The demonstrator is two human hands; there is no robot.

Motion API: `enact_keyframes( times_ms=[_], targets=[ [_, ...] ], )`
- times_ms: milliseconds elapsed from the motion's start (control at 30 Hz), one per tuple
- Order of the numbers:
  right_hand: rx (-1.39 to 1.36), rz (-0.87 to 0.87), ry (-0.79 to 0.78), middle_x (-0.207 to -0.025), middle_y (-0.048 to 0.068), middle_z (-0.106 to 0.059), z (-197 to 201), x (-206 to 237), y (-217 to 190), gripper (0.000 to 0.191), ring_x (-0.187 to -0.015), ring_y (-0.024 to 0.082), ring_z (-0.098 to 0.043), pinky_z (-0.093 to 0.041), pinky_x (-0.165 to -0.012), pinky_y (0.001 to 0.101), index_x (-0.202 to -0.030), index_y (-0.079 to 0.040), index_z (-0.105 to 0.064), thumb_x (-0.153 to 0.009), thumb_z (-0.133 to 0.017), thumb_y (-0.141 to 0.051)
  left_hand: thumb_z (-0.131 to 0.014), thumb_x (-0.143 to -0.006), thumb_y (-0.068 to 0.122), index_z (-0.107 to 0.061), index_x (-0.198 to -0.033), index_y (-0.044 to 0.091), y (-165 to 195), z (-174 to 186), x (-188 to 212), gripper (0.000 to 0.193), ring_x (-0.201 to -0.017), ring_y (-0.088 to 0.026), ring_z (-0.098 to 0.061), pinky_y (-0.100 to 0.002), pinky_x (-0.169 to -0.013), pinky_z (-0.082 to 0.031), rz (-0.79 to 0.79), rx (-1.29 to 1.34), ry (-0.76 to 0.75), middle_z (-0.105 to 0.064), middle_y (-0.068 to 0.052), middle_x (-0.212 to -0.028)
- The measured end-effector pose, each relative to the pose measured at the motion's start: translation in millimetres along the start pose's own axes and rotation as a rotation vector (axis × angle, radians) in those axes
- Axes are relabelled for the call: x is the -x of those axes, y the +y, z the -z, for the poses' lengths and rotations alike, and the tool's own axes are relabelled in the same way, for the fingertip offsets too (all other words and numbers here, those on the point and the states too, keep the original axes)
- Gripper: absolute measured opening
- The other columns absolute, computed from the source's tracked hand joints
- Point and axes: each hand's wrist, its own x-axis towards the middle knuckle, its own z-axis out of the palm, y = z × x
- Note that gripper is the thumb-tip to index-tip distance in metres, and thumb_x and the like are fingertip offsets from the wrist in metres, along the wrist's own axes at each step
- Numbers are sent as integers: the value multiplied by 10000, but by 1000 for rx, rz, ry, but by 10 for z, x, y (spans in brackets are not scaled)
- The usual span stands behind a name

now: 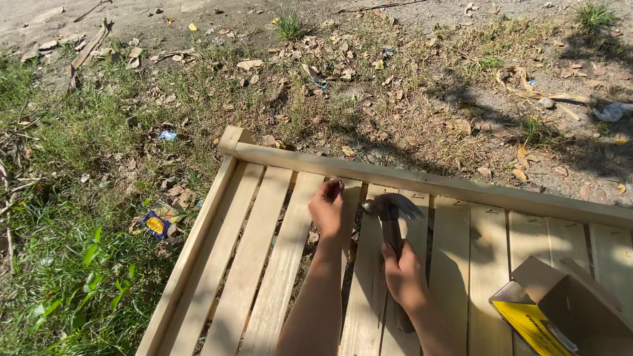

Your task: The person hammers nails into a slatted wooden frame outdoors, taking nails from a cardboard box and driving them along the top rail. They reposition along the frame and press boards by hand between hammering.

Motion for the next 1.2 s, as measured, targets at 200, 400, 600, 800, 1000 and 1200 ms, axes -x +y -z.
enact_keyframes(
  times_ms=[200, 400, 600, 800, 1000, 1200],
  targets=[
    [-284, -164, -95, -581, 62, -545, 82, 60, -100, 305, -392, 175, -494, -413, -388, 366, -986, -56, -583, -983, -563, -360, -781, -703, 13, -788, -1070, 175, -254, -48, -37, 401, -855, -167, -740, -326, -825, -525, -39, -415, -11, -800, -14, -961],
    [-309, -119, -111, -551, 50, -531, 98, 97, -93, 303, -378, 158, -472, -393, -377, 344, -957, -49, -575, -985, -575, -351, -785, -659, 14, -781, -1089, 216, -256, -78, -7, 474, -891, -184, -713, -316, -912, -424, 56, -505, -43, -795, 10, -987],
    [-286, -164, -108, -544, 46, -509, 113, 143, -260, 287, -390, 145, -460, -385, -383, 334, -955, -63, -586, -978, -589, -349, -749, -767, 72, -806, -1056, 237, -209, -103, 17, 337, -924, -191, -677, -337, -932, -390, -6, -555, 28, -783, 11, -1003],
    [-141, 38, -93, -572, 83, -593, 181, 4, -620, 333, -410, 190, -574, -460, -415, 370, -960, -32, -588, -970, -608, -365, -728, -731, 96, -782, -1035, 220, -212, -75, 8, 334, -961, -185, -695, -356, -927, -377, -82, -531, -34, -779, 15, -990],
    [88, 320, -5, -736, 217, -696, 118, -101, -952, 349, -706, 418, -698, -520, -608, 502, -996, -8, -579, -974, -620, -354, -771, -746, 113, -778, -1013, 225, -142, -56, 12, 290, -968, -201, -694, -367, -909, -413, -87, -552, -45, -765, 12, -964],
    [295, 180, -64, -800, 277, -698, 9, -180, -1111, 394, -815, 513, -669, -498, -701, 589, -1003, -7, -576, -987, -594, -400, -789, -587, 78, -762, -1014, 212, -91, -32, -12, 449, -1017, -209, -678, -379, -896, -416, -104, -581, -68, -761, 23, -992]
  ],
)
